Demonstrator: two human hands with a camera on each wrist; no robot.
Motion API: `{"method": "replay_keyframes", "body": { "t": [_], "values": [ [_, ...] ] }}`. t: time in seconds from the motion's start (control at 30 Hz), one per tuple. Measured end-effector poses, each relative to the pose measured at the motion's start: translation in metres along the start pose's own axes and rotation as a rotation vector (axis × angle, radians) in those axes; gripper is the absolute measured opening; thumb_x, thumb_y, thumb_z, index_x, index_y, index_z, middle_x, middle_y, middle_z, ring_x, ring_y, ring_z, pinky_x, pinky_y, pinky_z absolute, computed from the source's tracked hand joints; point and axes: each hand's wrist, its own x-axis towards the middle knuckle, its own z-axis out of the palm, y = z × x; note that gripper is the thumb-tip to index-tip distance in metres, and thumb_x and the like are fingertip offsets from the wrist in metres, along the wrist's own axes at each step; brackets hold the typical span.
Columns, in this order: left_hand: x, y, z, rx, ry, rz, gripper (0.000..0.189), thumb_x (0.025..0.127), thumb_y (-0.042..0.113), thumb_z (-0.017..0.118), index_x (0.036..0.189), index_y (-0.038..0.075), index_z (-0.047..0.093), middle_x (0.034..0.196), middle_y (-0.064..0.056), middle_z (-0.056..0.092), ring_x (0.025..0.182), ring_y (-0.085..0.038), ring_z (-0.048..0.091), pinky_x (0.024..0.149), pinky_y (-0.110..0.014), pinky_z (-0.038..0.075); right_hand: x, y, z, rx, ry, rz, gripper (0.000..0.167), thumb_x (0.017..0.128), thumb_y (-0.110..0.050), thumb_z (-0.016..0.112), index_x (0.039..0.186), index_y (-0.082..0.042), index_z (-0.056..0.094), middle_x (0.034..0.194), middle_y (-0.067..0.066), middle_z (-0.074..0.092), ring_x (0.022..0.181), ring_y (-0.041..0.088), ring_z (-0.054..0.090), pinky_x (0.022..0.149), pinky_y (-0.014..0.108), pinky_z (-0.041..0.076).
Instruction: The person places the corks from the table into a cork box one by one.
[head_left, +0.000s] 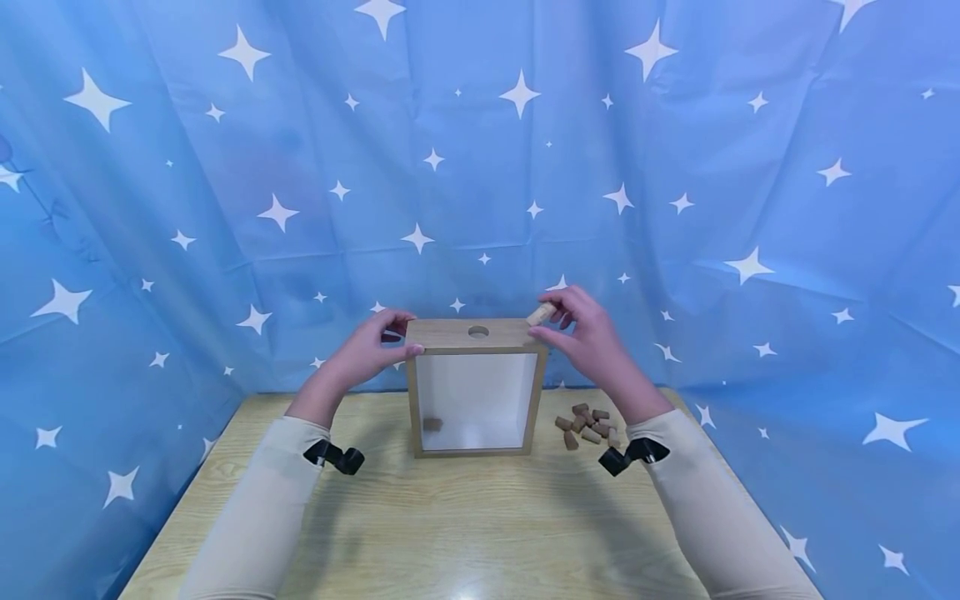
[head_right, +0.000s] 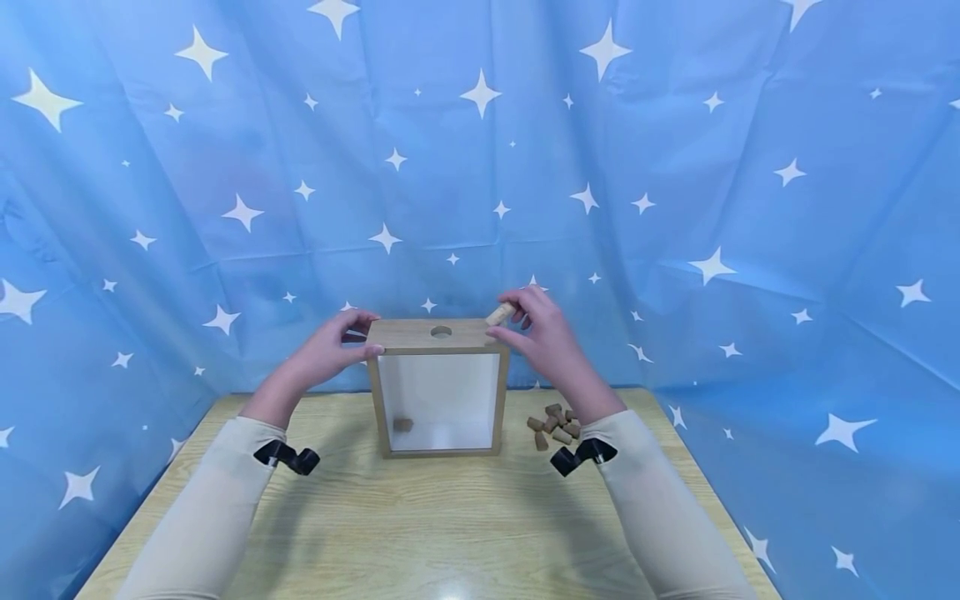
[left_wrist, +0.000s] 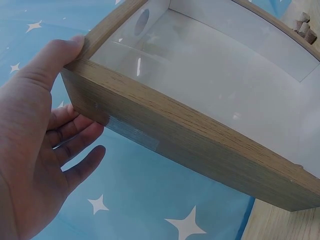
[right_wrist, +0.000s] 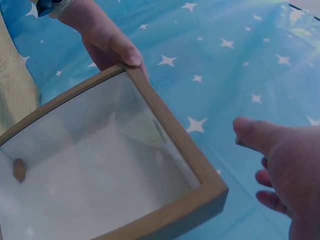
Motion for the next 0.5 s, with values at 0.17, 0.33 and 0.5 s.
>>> {"method": "replay_keyframes", "body": {
  "t": [0.17,0.33,0.5],
  "values": [
    [0.000,0.000,0.000,0.003,-0.004,0.007,0.075,0.099,0.051,0.083,0.156,0.010,0.055,0.142,-0.014,0.060,0.136,-0.038,0.059,0.116,-0.058,0.050,0.014,-0.007,0.007,-0.009,-0.049,-0.021,0.047,0.091,-0.011,0.093,0.132,-0.001,0.073,0.108,0.010,0.066,0.092,0.031,0.064,0.080,0.050,0.059],
    [0.000,0.001,-0.001,0.001,-0.004,0.011,0.074,0.099,0.050,0.083,0.155,0.010,0.056,0.141,-0.014,0.061,0.135,-0.038,0.059,0.116,-0.057,0.050,0.027,-0.013,0.013,-0.036,-0.132,-0.015,0.049,0.093,-0.017,0.092,0.136,-0.002,0.071,0.114,0.010,0.067,0.098,0.027,0.062,0.084,0.048,0.058],
    [0.001,0.000,-0.001,-0.002,-0.004,0.005,0.074,0.099,0.051,0.083,0.155,0.010,0.056,0.140,-0.013,0.061,0.135,-0.038,0.060,0.116,-0.056,0.050,0.039,-0.017,0.021,-0.079,-0.215,-0.011,0.051,0.095,-0.021,0.091,0.138,-0.004,0.070,0.118,0.008,0.065,0.102,0.028,0.062,0.087,0.044,0.056]
  ]
}}
